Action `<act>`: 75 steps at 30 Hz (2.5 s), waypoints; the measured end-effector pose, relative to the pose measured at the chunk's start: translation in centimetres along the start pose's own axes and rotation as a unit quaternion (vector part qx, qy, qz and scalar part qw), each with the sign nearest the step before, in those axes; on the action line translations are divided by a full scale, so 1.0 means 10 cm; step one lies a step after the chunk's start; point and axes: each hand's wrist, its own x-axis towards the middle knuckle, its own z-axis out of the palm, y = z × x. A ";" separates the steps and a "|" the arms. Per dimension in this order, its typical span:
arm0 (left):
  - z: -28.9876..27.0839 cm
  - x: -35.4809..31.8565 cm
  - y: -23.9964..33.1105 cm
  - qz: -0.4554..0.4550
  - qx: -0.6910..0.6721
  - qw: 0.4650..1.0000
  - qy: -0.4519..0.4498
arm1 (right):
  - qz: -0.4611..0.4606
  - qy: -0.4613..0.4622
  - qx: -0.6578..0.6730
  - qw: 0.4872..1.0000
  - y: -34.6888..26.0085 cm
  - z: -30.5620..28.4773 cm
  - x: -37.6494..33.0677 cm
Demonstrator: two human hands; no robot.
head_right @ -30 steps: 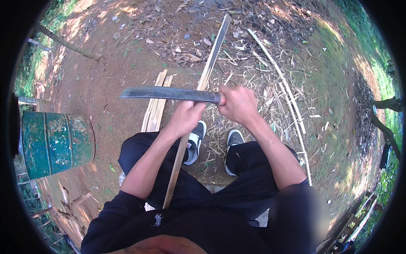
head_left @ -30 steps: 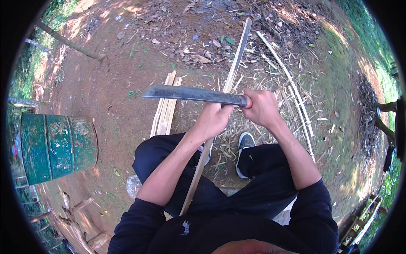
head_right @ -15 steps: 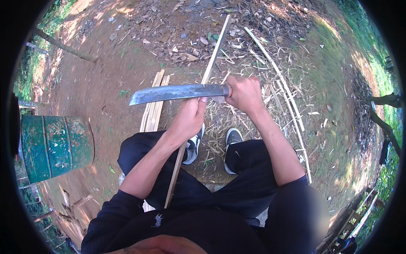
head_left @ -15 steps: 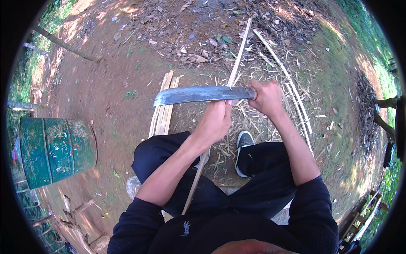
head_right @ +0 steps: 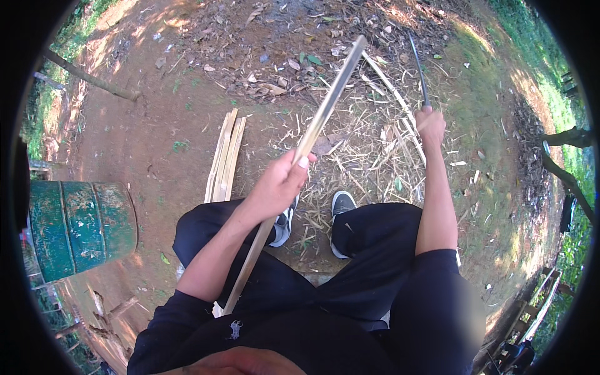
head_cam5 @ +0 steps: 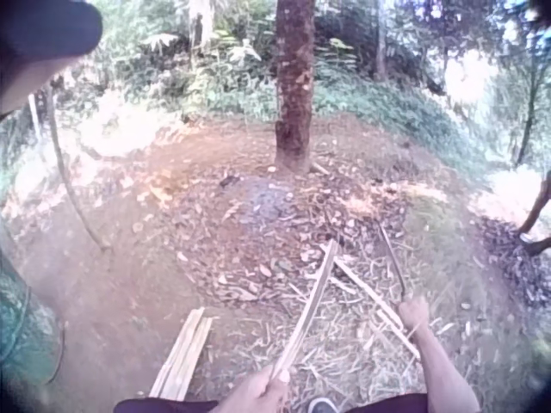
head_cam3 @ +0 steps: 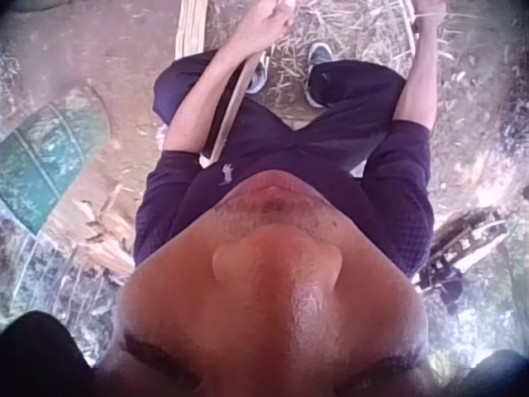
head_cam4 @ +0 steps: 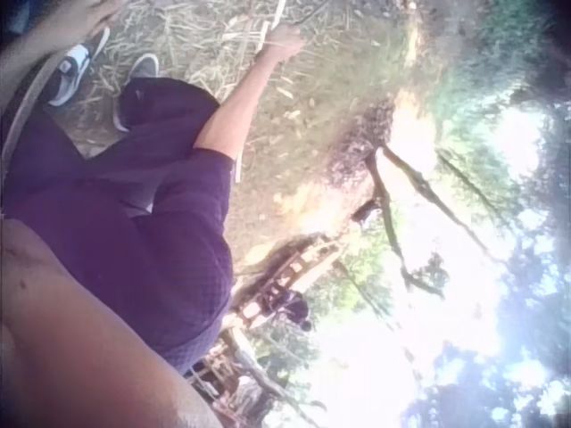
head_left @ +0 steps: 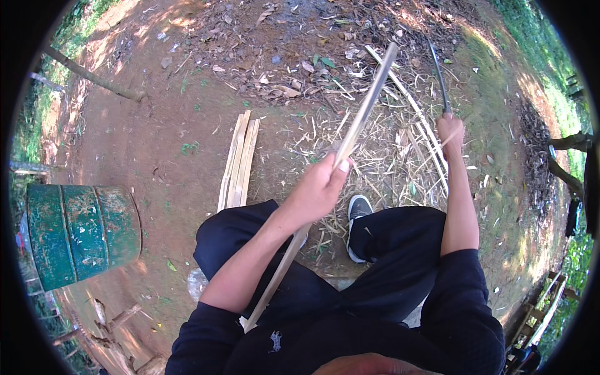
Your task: The person shapes a length of bamboo using a machete to shave off thin strips.
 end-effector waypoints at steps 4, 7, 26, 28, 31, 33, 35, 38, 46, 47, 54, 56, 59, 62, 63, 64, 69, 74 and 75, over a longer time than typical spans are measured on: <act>-0.10 0.10 0.08 -0.073 -0.184 0.980 -0.010 | -0.014 -0.024 0.118 0.993 -0.05 -0.17 -0.14; -0.13 0.11 0.15 -0.085 -0.222 0.971 -0.039 | -0.078 0.004 0.173 0.982 -0.26 -0.29 -0.31; -0.44 0.00 0.15 -0.120 -0.237 0.929 -0.259 | -0.348 -0.193 0.226 0.889 -1.05 -0.49 -1.78; -0.45 0.00 0.12 -0.117 -0.239 0.940 -0.214 | -0.341 -0.195 0.224 0.892 -1.09 -0.52 -1.76; -0.39 0.06 -0.02 -0.148 -0.261 0.946 -0.121 | -0.336 -0.188 0.235 0.892 -1.09 -0.52 -1.71; -0.35 0.12 -0.07 -0.158 -0.279 0.944 -0.075 | -0.336 -0.183 0.241 0.892 -1.09 -0.51 -1.70; -0.31 0.13 -0.06 -0.143 -0.267 0.951 -0.066 | -0.335 -0.182 0.240 0.893 -1.08 -0.51 -1.69; -0.27 0.08 0.17 -0.205 -0.230 0.948 -0.078 | -0.344 -0.188 0.217 0.894 -1.05 -0.50 -1.70; -0.21 0.12 -0.04 -0.161 -0.229 0.957 -0.073 | -0.422 -0.161 0.211 0.867 -1.03 -0.37 -1.77; -0.21 0.13 -0.05 -0.154 -0.267 0.950 -0.052 | -0.411 -0.174 0.205 0.871 -1.04 -0.39 -1.78; -0.20 0.10 0.09 -0.194 -0.345 0.914 -0.088 | -0.320 -0.182 0.259 0.893 -1.07 -0.50 -1.76; -0.20 0.10 0.00 -0.180 -0.409 0.891 -0.081 | -0.316 -0.185 0.268 0.891 -1.09 -0.52 -1.74; -0.23 0.11 -0.03 -0.177 -0.485 0.856 -0.038 | -0.330 -0.182 0.257 0.890 -1.02 -0.51 -1.70; -0.25 0.14 -0.05 -0.143 -0.500 0.854 -0.022 | -0.381 -0.177 0.286 0.861 -1.00 -0.50 -1.75; -0.23 0.15 -0.04 -0.134 -0.500 0.856 -0.008 | -0.401 -0.176 0.302 0.847 -0.99 -0.50 -1.79; -0.20 0.15 -0.03 -0.124 -0.499 0.858 0.006 | -0.430 -0.173 0.303 0.833 -0.98 -0.49 -1.83; -0.20 0.17 -0.17 -0.076 -0.516 0.853 -0.001 | -0.527 -0.166 0.244 0.797 -0.95 -0.39 -2.02; -0.15 0.16 -0.16 -0.075 -0.502 0.862 0.013 | -0.508 -0.152 0.194 0.825 -0.95 -0.32 -2.06; -0.13 0.16 -0.16 -0.074 -0.500 0.863 0.015 | -0.505 -0.154 0.182 0.830 -0.95 -0.31 -2.05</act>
